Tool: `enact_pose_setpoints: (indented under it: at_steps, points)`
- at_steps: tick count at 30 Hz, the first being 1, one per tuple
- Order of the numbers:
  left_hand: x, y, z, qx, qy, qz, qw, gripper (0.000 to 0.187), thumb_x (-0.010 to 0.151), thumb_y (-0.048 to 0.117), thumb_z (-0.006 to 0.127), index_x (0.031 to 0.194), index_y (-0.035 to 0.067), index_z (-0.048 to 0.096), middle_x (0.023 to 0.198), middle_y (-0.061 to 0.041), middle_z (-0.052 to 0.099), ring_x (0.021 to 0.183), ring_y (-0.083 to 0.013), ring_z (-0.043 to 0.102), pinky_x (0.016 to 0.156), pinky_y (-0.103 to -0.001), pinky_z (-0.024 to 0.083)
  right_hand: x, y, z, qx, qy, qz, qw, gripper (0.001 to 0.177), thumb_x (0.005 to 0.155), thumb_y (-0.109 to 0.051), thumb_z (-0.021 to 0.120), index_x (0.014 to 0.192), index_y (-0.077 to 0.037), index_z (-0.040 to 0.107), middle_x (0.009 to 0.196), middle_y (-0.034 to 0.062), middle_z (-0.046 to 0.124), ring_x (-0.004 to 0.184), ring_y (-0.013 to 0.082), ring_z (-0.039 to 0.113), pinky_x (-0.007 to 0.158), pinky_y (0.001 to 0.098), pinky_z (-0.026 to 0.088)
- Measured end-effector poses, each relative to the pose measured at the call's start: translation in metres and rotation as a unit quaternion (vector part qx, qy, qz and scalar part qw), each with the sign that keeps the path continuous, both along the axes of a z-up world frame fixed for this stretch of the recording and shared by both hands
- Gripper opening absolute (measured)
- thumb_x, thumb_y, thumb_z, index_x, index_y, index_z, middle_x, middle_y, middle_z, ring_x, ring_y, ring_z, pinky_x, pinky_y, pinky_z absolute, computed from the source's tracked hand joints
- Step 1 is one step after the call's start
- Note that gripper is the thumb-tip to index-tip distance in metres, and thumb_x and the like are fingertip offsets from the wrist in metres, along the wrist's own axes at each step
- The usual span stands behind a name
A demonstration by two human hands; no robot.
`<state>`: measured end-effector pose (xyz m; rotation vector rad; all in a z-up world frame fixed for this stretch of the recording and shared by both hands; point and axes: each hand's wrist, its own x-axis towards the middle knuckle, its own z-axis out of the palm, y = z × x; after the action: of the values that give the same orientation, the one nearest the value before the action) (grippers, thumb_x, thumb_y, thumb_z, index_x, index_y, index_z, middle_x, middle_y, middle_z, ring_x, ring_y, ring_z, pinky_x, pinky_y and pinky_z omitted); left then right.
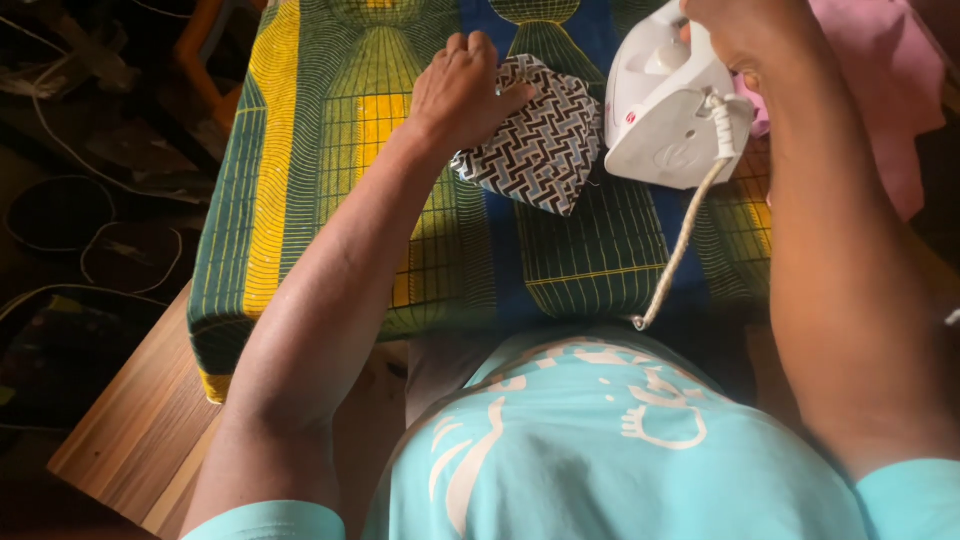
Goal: Ironing pieces of patterned and solid colored cloth and clothing on an ironing board.
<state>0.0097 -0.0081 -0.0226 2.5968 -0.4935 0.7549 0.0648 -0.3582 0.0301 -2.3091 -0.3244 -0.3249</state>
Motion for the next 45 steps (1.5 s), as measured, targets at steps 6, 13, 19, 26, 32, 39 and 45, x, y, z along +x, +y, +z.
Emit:
enact_pose_setpoints:
  at_steps: [6,13,19,26,32,39,45]
  points:
    - [-0.019,-0.008,0.021,0.015,0.129,0.034,0.991,0.098,0.073,0.083,0.077,0.109,-0.005,0.059,0.098,-0.021,0.068,0.092,-0.0339,0.069,0.078,-0.048,0.056,-0.022,0.022,0.013,0.064,0.090,-0.043,0.993,0.021,0.095,-0.022,0.069,0.101,-0.002,0.067,0.082,0.0110,0.068,0.062,0.0216,0.066,0.050,0.0436,0.051]
    - [-0.010,-0.003,0.019,-0.006,0.109,0.017,0.994,0.083,0.076,0.078,0.077,0.097,-0.002,0.066,0.082,-0.017,0.070,0.078,-0.0330,0.071,0.071,-0.047,0.056,-0.056,0.024,0.045,0.118,0.146,-0.081,0.979,0.018,0.091,-0.015,0.073,0.101,-0.002,0.064,0.082,0.0125,0.066,0.062,0.0254,0.066,0.049,0.0439,0.051]
    - [-0.009,0.025,0.044,-0.082,0.154,0.028,0.984,0.050,0.097,0.057,0.067,0.080,0.011,0.074,0.072,-0.009,0.071,0.064,-0.0224,0.069,0.065,-0.041,0.055,-0.102,0.039,0.078,0.288,0.105,0.270,0.913,0.023,0.102,0.002,0.066,0.124,0.004,0.061,0.110,0.0144,0.068,0.083,0.0212,0.069,0.074,0.0373,0.063]
    - [0.002,0.059,0.043,-0.212,-0.119,0.004,0.970,0.027,0.098,0.035,0.077,0.095,0.008,0.075,0.083,-0.005,0.077,0.077,-0.0168,0.075,0.066,-0.036,0.059,-0.154,0.122,0.102,0.010,0.139,0.327,0.935,0.052,0.092,-0.012,0.071,0.143,-0.010,0.062,0.108,0.0041,0.073,0.077,0.0068,0.062,0.065,0.0238,0.052]
    - [-0.021,0.030,0.060,-0.299,0.073,-0.123,0.944,0.024,0.095,0.030,0.079,0.095,0.008,0.073,0.085,-0.002,0.077,0.076,-0.0109,0.073,0.065,-0.030,0.059,-0.156,0.133,0.108,-0.103,0.137,0.375,0.911,0.054,0.093,-0.017,0.066,0.146,-0.019,0.061,0.100,0.0025,0.076,0.073,0.0067,0.063,0.066,0.0235,0.054]
    - [-0.016,0.012,0.042,-0.159,0.086,-0.125,0.976,0.032,0.093,0.040,0.080,0.091,0.008,0.075,0.083,-0.005,0.075,0.073,-0.0139,0.071,0.064,-0.032,0.058,-0.159,0.085,0.109,-0.128,0.211,0.394,0.885,0.057,0.092,-0.018,0.075,0.147,-0.020,0.064,0.098,0.0049,0.077,0.069,0.0073,0.059,0.059,0.0232,0.048]
    - [-0.019,-0.009,0.035,-0.116,0.212,-0.016,0.970,0.054,0.102,0.059,0.061,0.103,0.007,0.073,0.103,-0.014,0.070,0.094,-0.0234,0.068,0.083,-0.038,0.057,-0.160,0.048,0.112,-0.030,0.169,0.260,0.950,0.052,0.090,-0.008,0.069,0.142,-0.009,0.063,0.085,0.0062,0.070,0.054,0.0051,0.050,0.046,0.0207,0.041]
